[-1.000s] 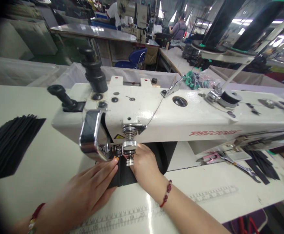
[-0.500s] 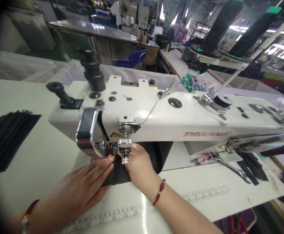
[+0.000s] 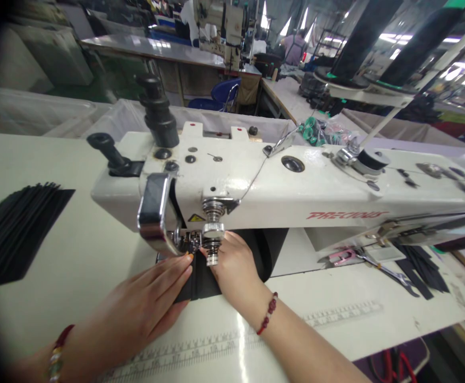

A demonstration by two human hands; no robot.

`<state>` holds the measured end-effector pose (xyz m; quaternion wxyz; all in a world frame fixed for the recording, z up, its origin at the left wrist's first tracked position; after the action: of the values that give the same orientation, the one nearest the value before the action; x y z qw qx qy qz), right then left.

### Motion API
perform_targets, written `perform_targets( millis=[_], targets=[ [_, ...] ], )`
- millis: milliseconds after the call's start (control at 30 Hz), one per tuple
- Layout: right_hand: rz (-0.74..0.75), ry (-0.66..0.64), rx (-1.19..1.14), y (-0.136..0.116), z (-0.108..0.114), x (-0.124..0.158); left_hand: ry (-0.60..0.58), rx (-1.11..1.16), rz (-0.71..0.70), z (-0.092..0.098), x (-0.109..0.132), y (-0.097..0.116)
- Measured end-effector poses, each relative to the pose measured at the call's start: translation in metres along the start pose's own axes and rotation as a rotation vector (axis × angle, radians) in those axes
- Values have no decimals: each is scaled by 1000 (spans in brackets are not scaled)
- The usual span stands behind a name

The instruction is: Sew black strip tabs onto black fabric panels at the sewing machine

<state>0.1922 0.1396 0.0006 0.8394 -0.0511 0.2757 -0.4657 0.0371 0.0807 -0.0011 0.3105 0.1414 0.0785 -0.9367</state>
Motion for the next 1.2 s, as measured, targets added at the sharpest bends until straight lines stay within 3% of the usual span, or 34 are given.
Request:
perform_targets(
  millis=[533,733,1000,1200],
  targets=[
    [-9,20,-113,8,-7,-2,-10,-11,-16,3,-2,-2],
    [21,-48,-31,17,-19,3,-27,8,-20,4,-5,-6],
    [-10,-141,0,12,-6,-7,-4,18,3,3,-9,-15],
    [-58,-208,-46,24,-22,-17,8,8,3,0,-9,-19]
  ],
)
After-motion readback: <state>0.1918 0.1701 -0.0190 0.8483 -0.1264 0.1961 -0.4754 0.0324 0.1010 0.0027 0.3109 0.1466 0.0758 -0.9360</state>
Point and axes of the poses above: each hand's wrist, its own x-axis away from the middle knuckle, its own z-axis out of the back of the hand, y = z × x, the point moved 4 cm from there along -x, towards the middle knuckle, and after that the axes turned 7 degrees about -z, right-handed, at the moved point
